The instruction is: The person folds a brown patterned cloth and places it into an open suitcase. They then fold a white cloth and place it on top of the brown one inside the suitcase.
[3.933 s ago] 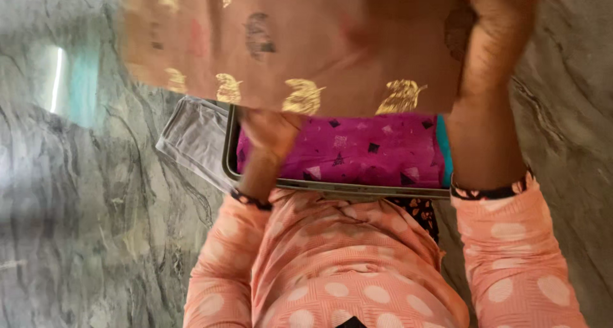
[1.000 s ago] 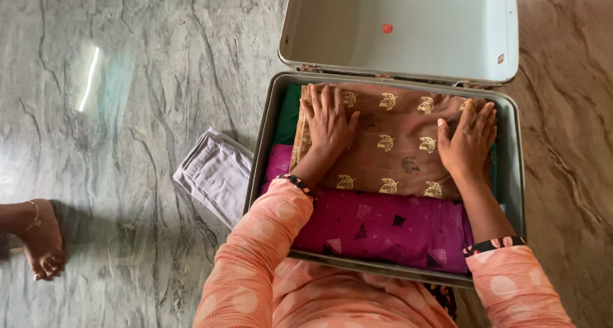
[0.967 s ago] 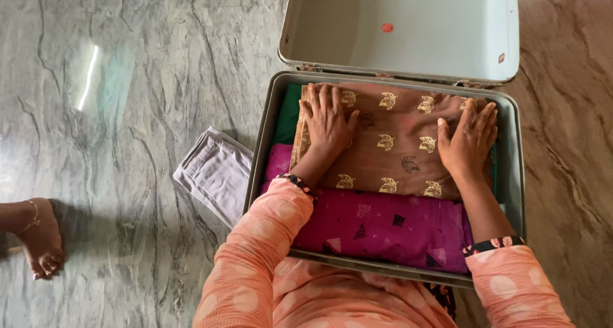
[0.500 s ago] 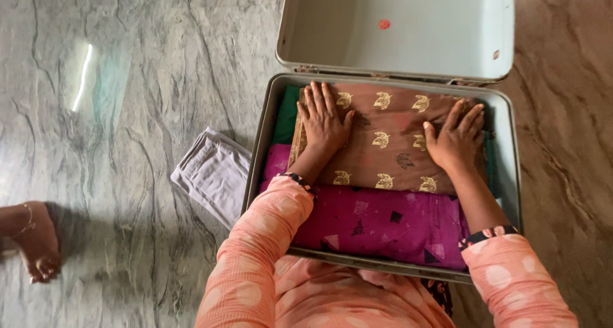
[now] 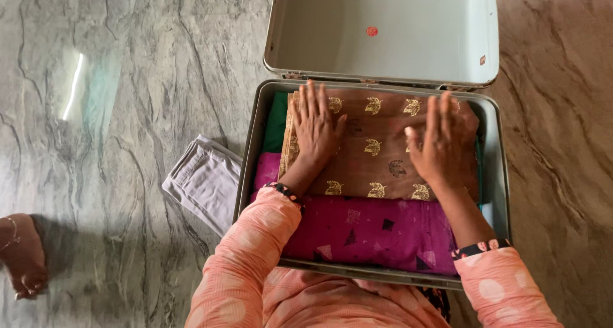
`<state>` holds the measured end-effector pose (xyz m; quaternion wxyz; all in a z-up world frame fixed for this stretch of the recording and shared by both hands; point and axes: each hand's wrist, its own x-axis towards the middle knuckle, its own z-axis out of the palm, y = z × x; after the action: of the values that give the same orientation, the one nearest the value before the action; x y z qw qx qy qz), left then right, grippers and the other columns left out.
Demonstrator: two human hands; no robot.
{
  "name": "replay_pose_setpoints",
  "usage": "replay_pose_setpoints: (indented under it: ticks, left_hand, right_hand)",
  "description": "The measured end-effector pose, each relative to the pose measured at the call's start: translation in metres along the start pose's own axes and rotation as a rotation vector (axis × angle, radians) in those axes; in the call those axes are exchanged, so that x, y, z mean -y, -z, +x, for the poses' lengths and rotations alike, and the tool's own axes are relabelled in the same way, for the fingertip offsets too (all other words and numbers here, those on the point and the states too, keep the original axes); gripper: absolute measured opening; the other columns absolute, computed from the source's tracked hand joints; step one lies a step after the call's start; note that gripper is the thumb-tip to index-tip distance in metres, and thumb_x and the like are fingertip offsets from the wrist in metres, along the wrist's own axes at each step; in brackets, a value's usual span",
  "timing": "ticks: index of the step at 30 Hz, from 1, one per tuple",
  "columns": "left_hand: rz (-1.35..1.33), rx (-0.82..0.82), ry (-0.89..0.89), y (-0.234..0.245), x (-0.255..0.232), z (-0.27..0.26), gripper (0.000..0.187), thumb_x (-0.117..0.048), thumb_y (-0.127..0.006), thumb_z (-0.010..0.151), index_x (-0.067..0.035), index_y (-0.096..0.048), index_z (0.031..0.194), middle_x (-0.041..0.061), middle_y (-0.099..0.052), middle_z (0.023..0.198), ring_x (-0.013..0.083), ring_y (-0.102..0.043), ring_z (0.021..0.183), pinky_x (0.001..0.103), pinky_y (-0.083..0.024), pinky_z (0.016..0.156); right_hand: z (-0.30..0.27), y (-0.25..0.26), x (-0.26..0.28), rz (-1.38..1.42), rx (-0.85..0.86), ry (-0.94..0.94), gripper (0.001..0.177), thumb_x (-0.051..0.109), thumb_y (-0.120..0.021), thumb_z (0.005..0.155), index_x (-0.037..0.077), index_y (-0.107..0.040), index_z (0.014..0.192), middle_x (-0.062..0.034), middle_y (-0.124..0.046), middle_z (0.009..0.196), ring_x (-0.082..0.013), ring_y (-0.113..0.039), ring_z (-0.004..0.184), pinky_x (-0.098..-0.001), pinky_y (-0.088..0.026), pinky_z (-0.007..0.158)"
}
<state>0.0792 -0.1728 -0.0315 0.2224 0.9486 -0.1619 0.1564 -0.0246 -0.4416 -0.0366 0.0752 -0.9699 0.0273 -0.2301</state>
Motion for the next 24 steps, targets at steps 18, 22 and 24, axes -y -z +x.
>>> replay_pose_setpoints:
  ticks: [18, 22, 24]
  left_hand:
    - [-0.008, 0.375, -0.252, 0.01, -0.013, -0.001, 0.081, -0.058, -0.064, 0.088, -0.013, -0.041, 0.151, 0.014, -0.031, 0.165, 0.0334, -0.026, 0.151, 0.056, -0.019, 0.121]
    - [-0.339, 0.508, -0.162, 0.091, 0.01, 0.006, 0.062, -0.052, -0.061, 0.097, -0.02, -0.053, 0.15, 0.013, -0.056, 0.153, 0.0345, -0.06, 0.13, 0.048, -0.049, 0.106]
    - [-0.459, 0.242, -0.059, 0.137, 0.053, -0.008, 0.06, -0.046, -0.074, 0.092, -0.016, -0.059, 0.143, 0.017, -0.068, 0.132, 0.0359, -0.066, 0.12, 0.045, -0.052, 0.099]
  right_hand:
    - [-0.003, -0.007, 0.018, 0.152, 0.234, 0.173, 0.064, 0.047, -0.051, 0.104, 0.013, -0.043, 0.158, -0.0154, -0.035, 0.167, -0.035, -0.034, 0.153, -0.0546, -0.026, 0.123]
    - [-0.008, -0.007, 0.014, 0.21, 0.245, 0.215, 0.063, 0.047, -0.047, 0.108, 0.012, -0.041, 0.16, -0.0169, -0.036, 0.167, -0.0358, -0.035, 0.154, -0.058, -0.026, 0.123]
    - [-0.007, -0.01, 0.014, 0.152, 0.258, 0.196, 0.063, 0.047, -0.048, 0.107, 0.013, -0.042, 0.16, -0.0168, -0.036, 0.167, -0.0359, -0.036, 0.153, -0.0585, -0.027, 0.122]
